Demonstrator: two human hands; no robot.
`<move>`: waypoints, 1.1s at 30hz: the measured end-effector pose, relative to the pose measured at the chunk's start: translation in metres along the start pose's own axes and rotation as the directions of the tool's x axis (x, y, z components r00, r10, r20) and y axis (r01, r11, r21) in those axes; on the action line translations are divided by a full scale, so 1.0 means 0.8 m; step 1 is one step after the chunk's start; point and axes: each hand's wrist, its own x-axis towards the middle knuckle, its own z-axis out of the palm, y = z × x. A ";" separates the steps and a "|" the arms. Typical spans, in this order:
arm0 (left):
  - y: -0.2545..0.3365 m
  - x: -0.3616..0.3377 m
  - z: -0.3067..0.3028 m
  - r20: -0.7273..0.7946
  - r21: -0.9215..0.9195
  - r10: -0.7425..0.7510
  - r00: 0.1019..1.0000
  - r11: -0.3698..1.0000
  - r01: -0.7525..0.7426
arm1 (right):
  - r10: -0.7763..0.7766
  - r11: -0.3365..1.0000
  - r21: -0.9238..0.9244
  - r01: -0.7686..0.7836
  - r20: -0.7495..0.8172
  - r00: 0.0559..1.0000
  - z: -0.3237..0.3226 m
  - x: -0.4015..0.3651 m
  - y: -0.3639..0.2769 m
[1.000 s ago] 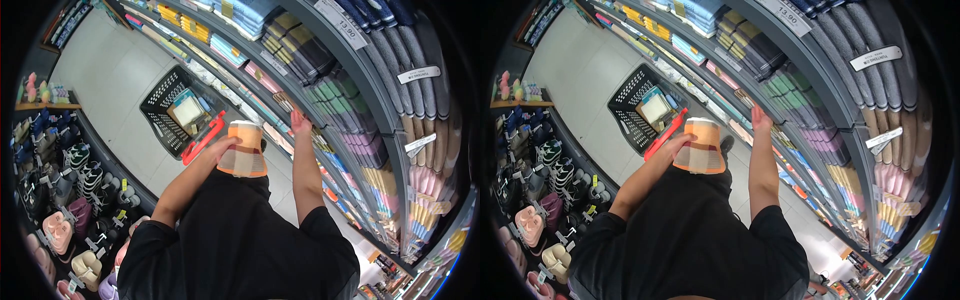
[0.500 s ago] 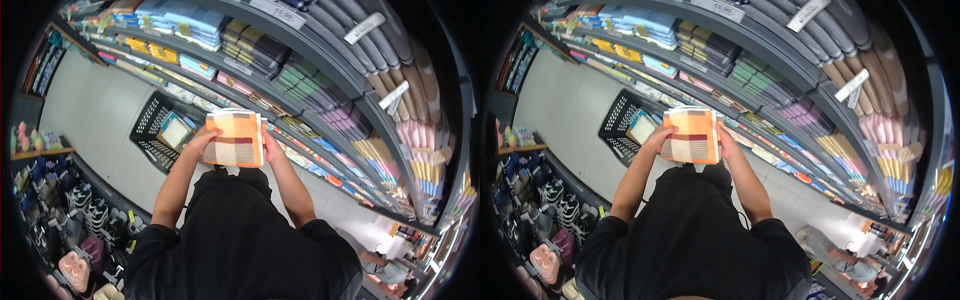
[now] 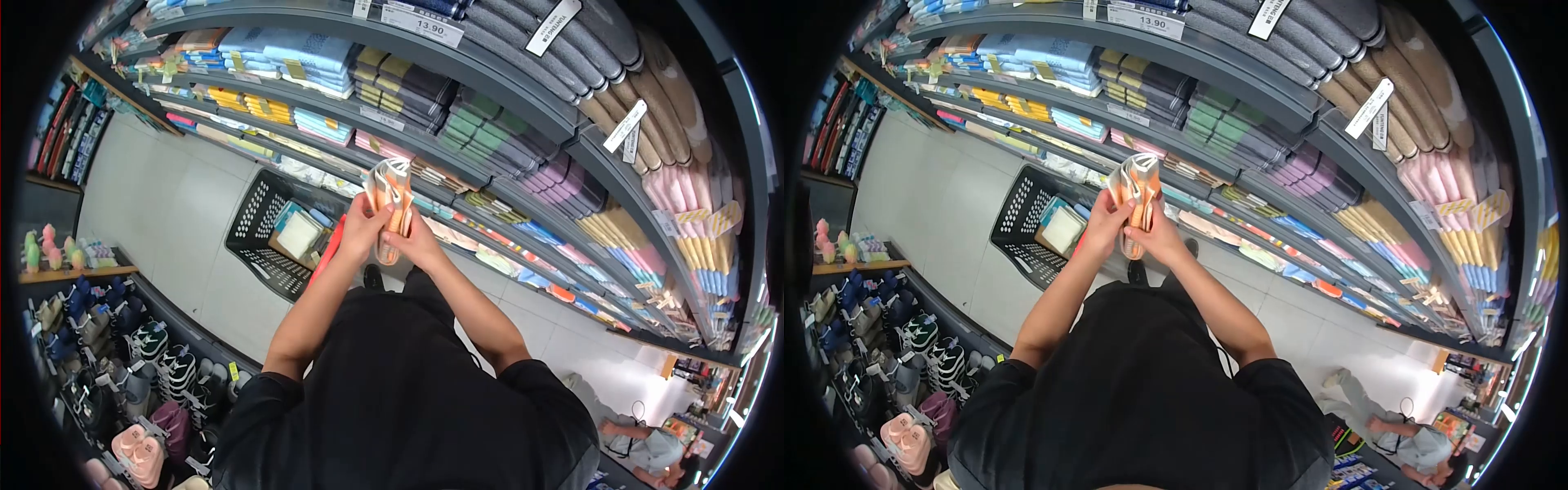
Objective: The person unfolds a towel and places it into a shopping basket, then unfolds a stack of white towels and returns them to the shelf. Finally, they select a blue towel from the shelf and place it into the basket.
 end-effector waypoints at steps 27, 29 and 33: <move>0.023 -0.007 0.014 -0.073 -0.094 0.112 0.991 0.988 -0.119 | -0.230 0.938 -0.293 0.183 -0.134 0.964 -0.008 -0.004 -0.051; 0.022 -0.004 -0.003 -0.113 -0.142 0.025 0.993 0.989 -0.041 | -0.118 0.972 -0.213 0.095 -0.099 0.988 -0.009 -0.004 -0.050; 0.026 -0.008 -0.013 -0.115 -0.180 0.039 0.993 0.982 -0.059 | 0.102 0.995 -0.013 -0.103 -0.030 0.994 -0.009 -0.004 -0.048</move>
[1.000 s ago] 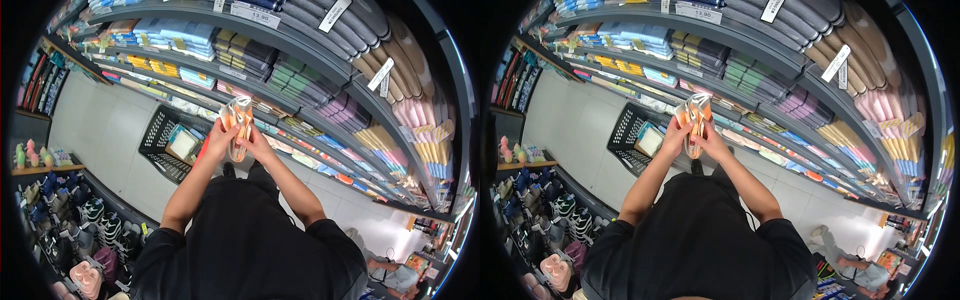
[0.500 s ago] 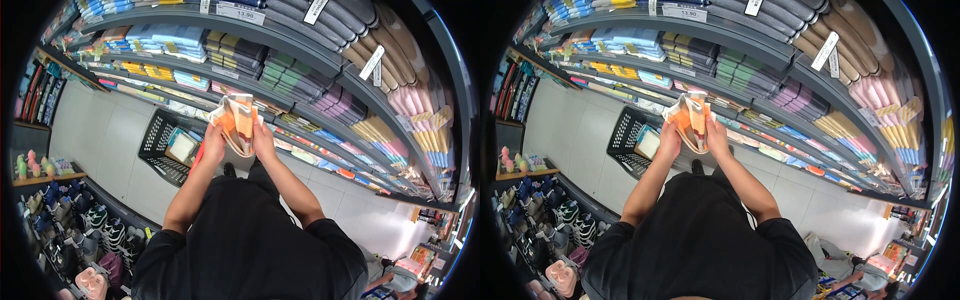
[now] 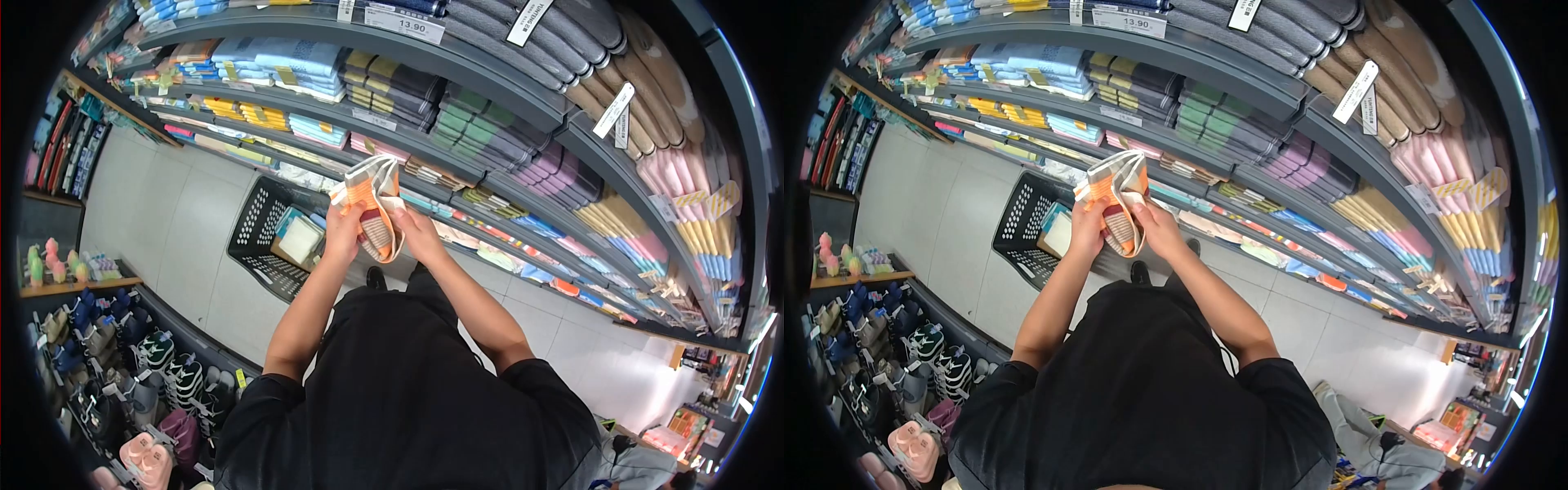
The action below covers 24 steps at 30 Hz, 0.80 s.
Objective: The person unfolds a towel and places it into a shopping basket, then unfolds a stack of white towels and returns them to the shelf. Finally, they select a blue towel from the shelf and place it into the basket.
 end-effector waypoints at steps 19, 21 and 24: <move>-0.007 -0.010 0.020 0.219 0.143 0.061 0.974 0.985 -0.094 | -0.313 0.918 -0.321 0.232 -0.229 0.922 0.020 0.013 -0.001; 0.002 -0.012 0.016 0.241 0.119 0.026 0.970 0.991 -0.056 | -0.272 0.932 -0.301 0.201 -0.218 0.937 0.018 0.015 0.003; 0.006 -0.014 0.015 0.245 0.105 -0.019 0.969 0.994 -0.007 | -0.008 1.000 -0.002 0.008 -0.268 0.963 0.003 0.025 0.023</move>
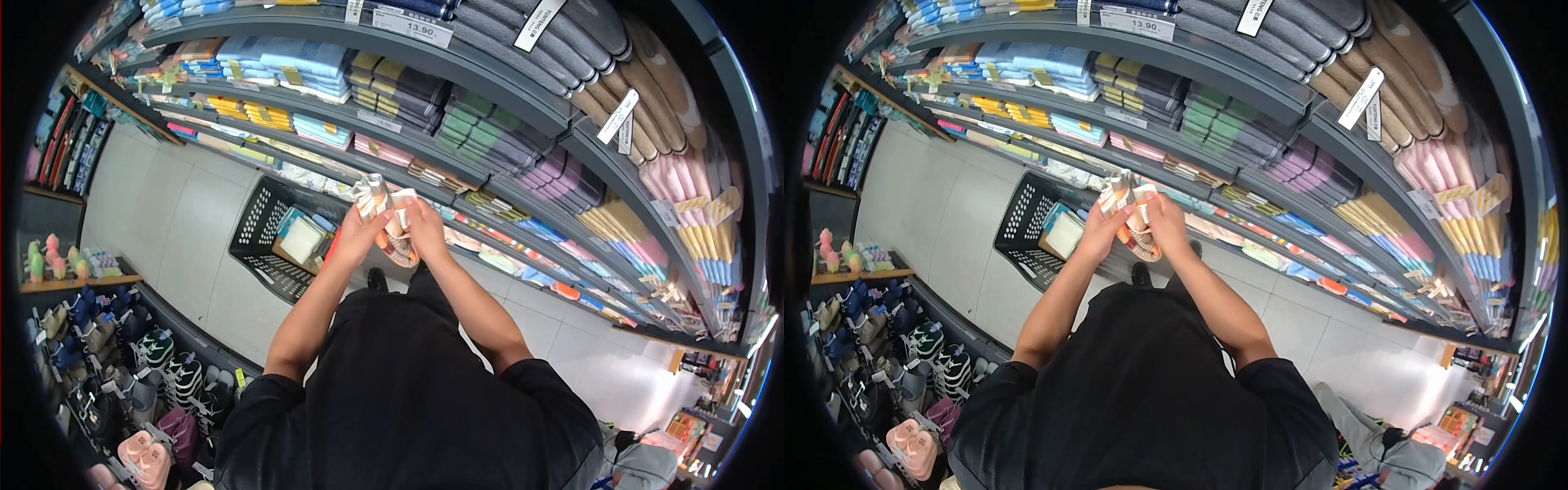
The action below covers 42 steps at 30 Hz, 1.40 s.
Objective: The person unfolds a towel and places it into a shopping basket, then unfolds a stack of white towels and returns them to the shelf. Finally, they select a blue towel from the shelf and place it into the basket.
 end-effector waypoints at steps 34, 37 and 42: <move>0.002 0.015 -0.015 0.097 0.537 0.365 0.926 0.764 -0.358 | -0.185 0.983 -0.005 0.185 0.046 0.982 -0.015 0.008 -0.015; 0.025 0.008 -0.001 0.203 0.693 0.349 0.915 0.609 -0.386 | -0.089 0.996 0.032 0.089 0.005 0.996 -0.014 0.009 -0.009; 0.045 0.001 0.011 0.279 0.793 0.222 0.934 0.496 -0.354 | -0.022 0.990 -0.138 0.033 0.076 0.997 -0.011 0.007 -0.028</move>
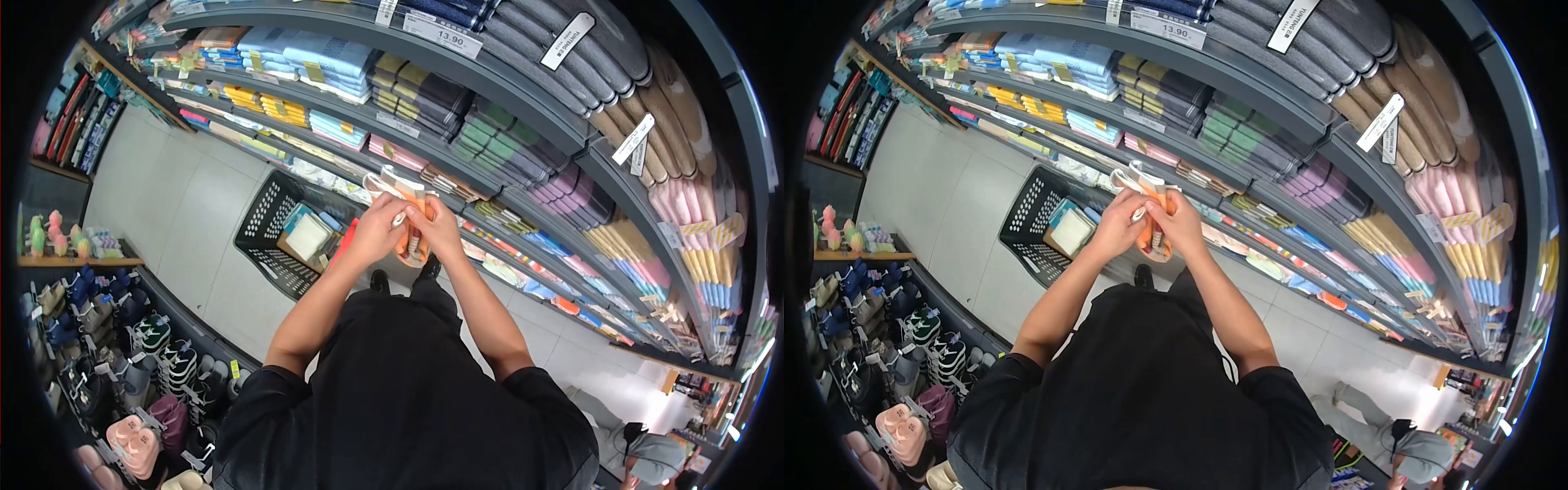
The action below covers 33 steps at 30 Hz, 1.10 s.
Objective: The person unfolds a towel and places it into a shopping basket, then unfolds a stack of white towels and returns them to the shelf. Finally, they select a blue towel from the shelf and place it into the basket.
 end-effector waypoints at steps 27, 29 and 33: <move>-0.087 -0.004 -0.036 -0.333 -0.857 -0.595 0.732 0.514 0.027 | 0.181 0.870 0.489 -0.071 -0.183 0.966 -0.015 0.004 0.029; -0.103 -0.008 -0.066 -0.397 -0.861 -0.627 0.670 0.507 -0.036 | 0.170 0.850 0.524 -0.051 -0.182 0.968 -0.031 0.003 0.049; -0.154 -0.021 -0.089 -0.447 -0.780 -0.551 0.705 0.626 -0.005 | 0.371 0.664 0.718 -0.211 -0.071 0.926 -0.038 -0.012 0.055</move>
